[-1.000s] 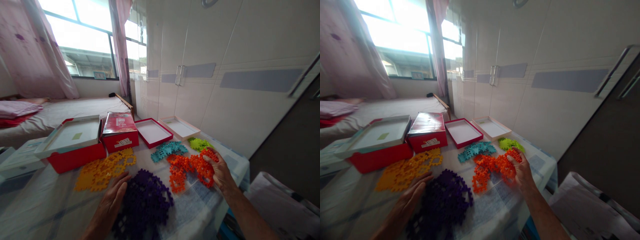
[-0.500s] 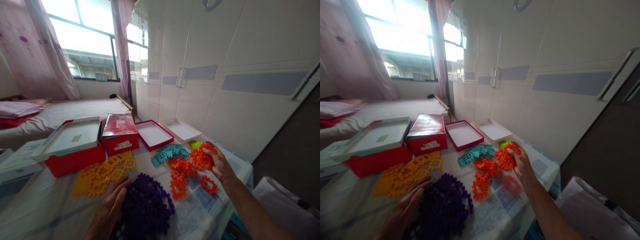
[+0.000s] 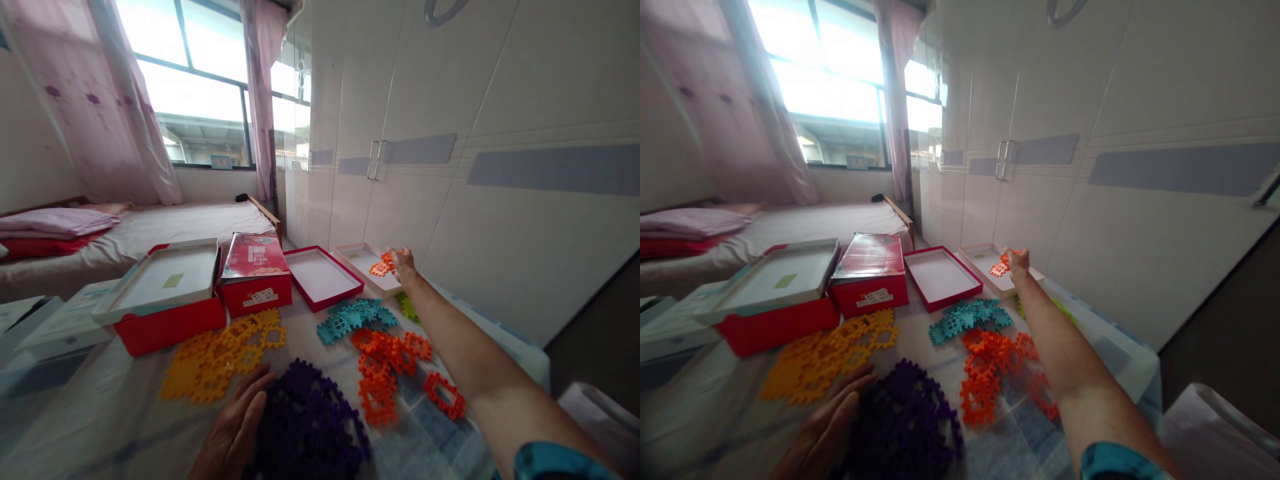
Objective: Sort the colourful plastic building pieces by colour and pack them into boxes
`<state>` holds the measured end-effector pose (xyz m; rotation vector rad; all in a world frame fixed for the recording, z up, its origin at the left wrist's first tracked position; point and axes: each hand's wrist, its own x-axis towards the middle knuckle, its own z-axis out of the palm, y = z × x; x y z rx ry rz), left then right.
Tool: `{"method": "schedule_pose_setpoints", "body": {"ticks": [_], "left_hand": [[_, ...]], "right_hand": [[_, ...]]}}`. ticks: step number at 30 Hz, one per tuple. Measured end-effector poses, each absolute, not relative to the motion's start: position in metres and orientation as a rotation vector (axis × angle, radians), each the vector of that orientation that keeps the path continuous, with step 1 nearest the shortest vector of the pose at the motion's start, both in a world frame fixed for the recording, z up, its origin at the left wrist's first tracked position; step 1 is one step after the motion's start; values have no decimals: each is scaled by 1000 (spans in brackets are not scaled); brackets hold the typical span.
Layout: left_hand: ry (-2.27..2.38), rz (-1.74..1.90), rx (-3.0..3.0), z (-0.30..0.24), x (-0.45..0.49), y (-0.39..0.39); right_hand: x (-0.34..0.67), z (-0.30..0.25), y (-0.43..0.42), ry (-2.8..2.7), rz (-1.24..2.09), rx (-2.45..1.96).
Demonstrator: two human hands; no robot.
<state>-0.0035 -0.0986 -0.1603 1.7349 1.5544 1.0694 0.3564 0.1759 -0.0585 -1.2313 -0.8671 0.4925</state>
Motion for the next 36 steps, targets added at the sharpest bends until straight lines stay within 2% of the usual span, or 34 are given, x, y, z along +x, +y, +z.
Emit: {"method": "schedule_pose_setpoints", "body": {"ticks": [6, 11, 15, 24, 30, 36], "left_hand": [[1564, 1036, 1758, -156, 0, -102], [1568, 1028, 1799, -151, 2, -103], [1579, 1033, 1812, -148, 3, -103], [1593, 1003, 1869, -150, 2, -101], [1599, 1000, 1860, -145, 4, -104], [1590, 992, 1863, -147, 4, -102]], "right_hand": [[359, -64, 122, -1085, 454, -1434], [366, -79, 16, -1713, 482, -1463], [357, -94, -37, -1967, 551, -1520], [317, -109, -36, -2384, 334, -1570], [311, -106, -38, -2340, 202, -1531], [315, -115, -33, -2190, 291, -1455]]}}
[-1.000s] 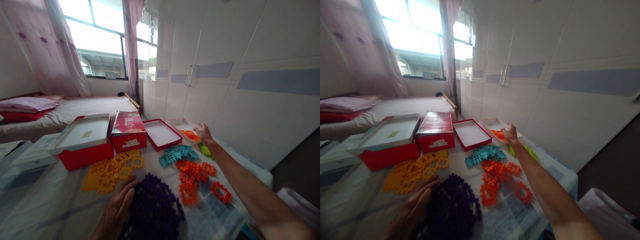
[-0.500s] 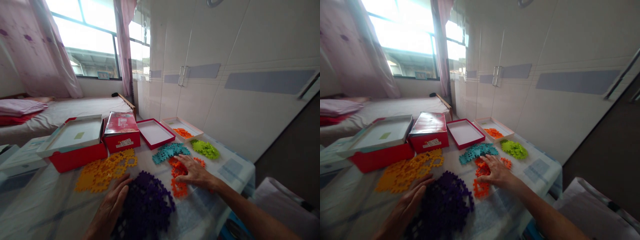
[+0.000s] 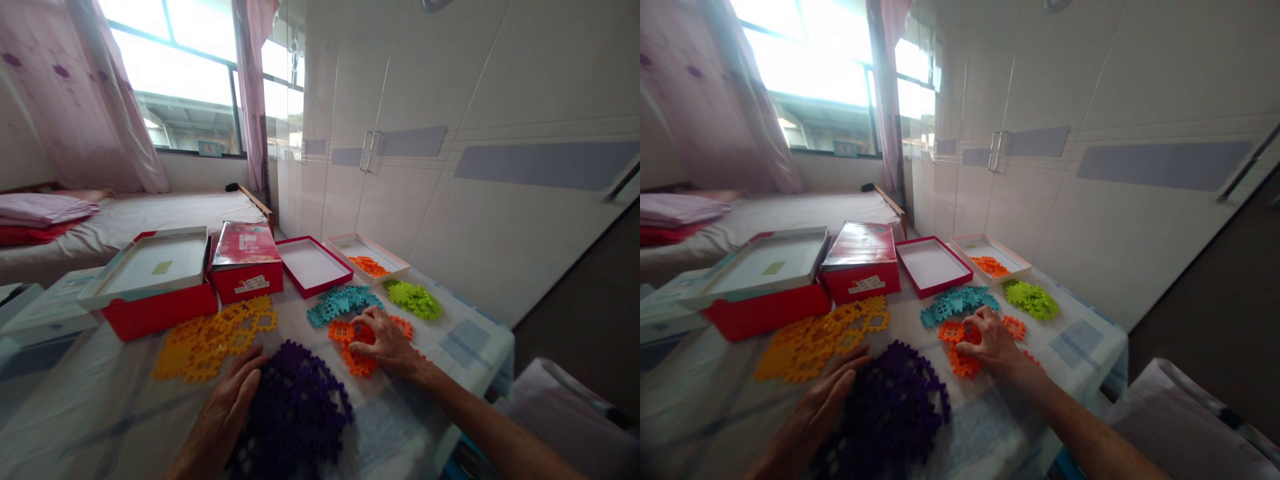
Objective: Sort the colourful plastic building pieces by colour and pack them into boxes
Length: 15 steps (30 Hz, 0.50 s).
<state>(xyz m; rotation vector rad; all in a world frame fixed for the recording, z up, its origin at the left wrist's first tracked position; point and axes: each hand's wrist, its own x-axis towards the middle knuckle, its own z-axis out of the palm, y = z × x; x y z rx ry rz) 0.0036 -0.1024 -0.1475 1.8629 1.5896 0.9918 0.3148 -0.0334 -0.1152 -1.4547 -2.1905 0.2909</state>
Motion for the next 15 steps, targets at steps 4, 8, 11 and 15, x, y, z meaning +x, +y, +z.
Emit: {"method": "schedule_pose_setpoints", "body": {"ticks": [4, 8, 11, 15], "left_hand": [[1593, 971, 1851, -147, 4, -103], [1604, 970, 1854, -146, 4, -104], [1608, 980, 1860, -147, 3, -104], [1610, 992, 1867, -150, 1, -102]], "right_hand": [[318, -121, -30, -2173, 370, -1385], [320, -125, -26, -2123, 431, -1399], [320, -123, -24, -2036, 435, -1415], [324, -116, -16, -1807, 626, -1417]]}}
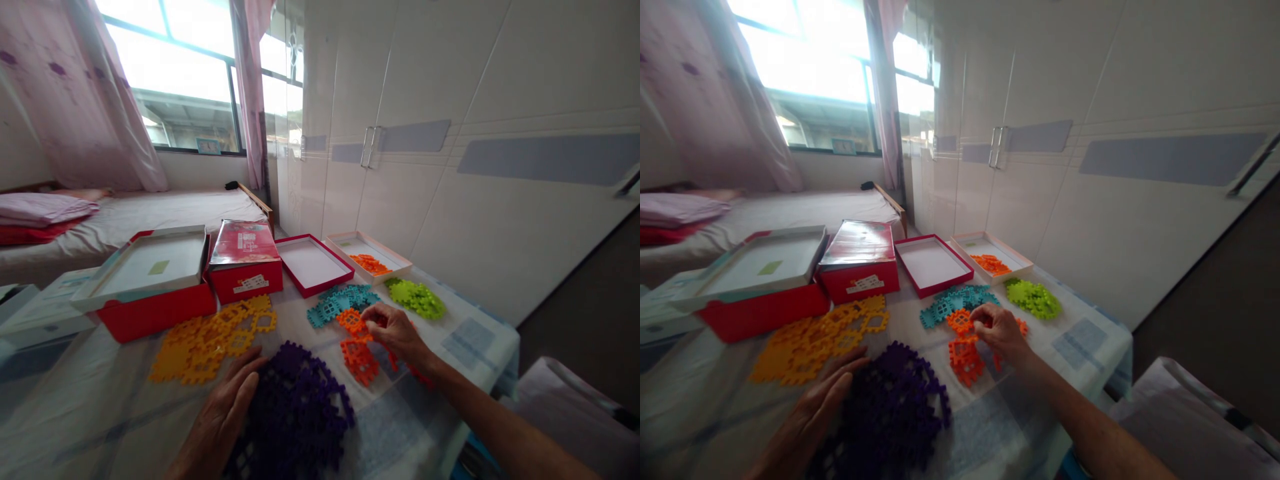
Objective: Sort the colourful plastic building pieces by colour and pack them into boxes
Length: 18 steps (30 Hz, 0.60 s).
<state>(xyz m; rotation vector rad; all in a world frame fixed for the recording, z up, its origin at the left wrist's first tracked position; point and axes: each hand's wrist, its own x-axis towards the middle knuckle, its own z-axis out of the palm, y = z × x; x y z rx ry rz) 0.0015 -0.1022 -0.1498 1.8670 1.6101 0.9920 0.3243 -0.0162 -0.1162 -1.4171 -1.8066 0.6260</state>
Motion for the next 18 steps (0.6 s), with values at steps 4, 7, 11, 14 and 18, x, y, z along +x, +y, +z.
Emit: {"method": "schedule_pose_setpoints", "body": {"ticks": [4, 7, 11, 14, 18], "left_hand": [[1602, 993, 1866, -156, -1, -101], [1605, 981, 1864, -159, -3, -101], [1605, 982, 1851, -156, -1, -103], [1636, 1037, 1804, -151, 3, -105], [1633, 1056, 1799, -148, 4, -106]], "right_hand": [[338, -106, -2, -1482, 922, -1342], [350, -88, 23, -1276, 984, -1319], [355, -54, 88, -1155, 752, -1356], [355, -39, 141, -1144, 611, -1446], [362, -41, 173, -1267, 452, -1681]]}}
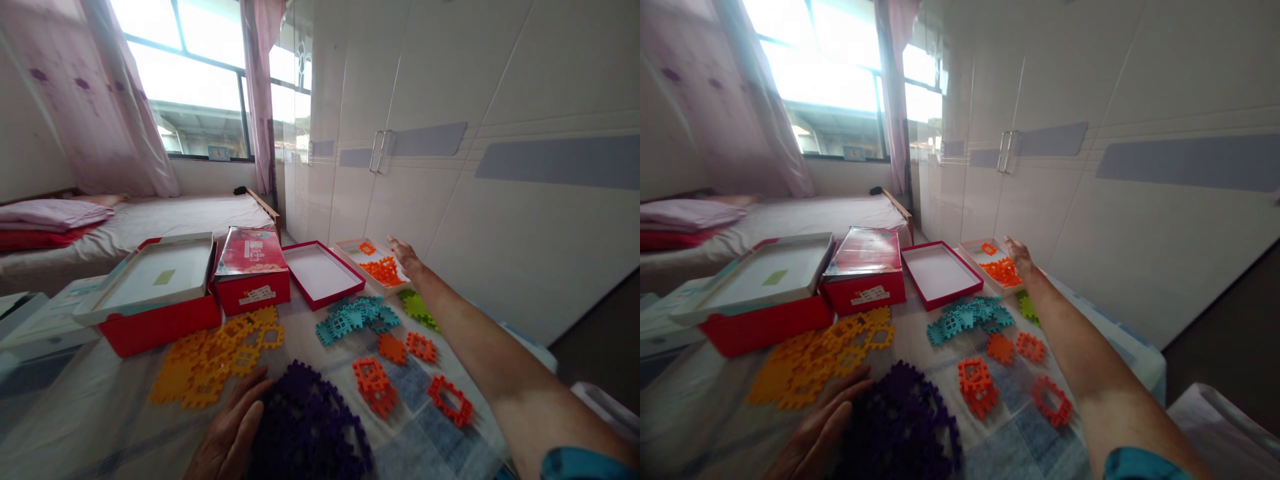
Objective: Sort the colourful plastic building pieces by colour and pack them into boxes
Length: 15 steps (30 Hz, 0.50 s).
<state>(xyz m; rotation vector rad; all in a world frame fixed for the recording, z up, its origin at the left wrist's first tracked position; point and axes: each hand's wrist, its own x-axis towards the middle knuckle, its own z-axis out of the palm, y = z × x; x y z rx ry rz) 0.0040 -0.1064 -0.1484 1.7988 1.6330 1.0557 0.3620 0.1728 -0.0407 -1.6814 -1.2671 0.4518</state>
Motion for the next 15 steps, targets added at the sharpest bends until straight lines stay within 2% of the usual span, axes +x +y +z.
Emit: {"method": "schedule_pose_setpoints", "body": {"ticks": [7, 15], "left_hand": [[1605, 1009, 1865, -155, -2, -102], [1611, 989, 1906, -165, -6, -99]], "right_hand": [[391, -57, 140, -1706, 217, -2163], [390, -71, 126, -1971, 79, -2277]]}}
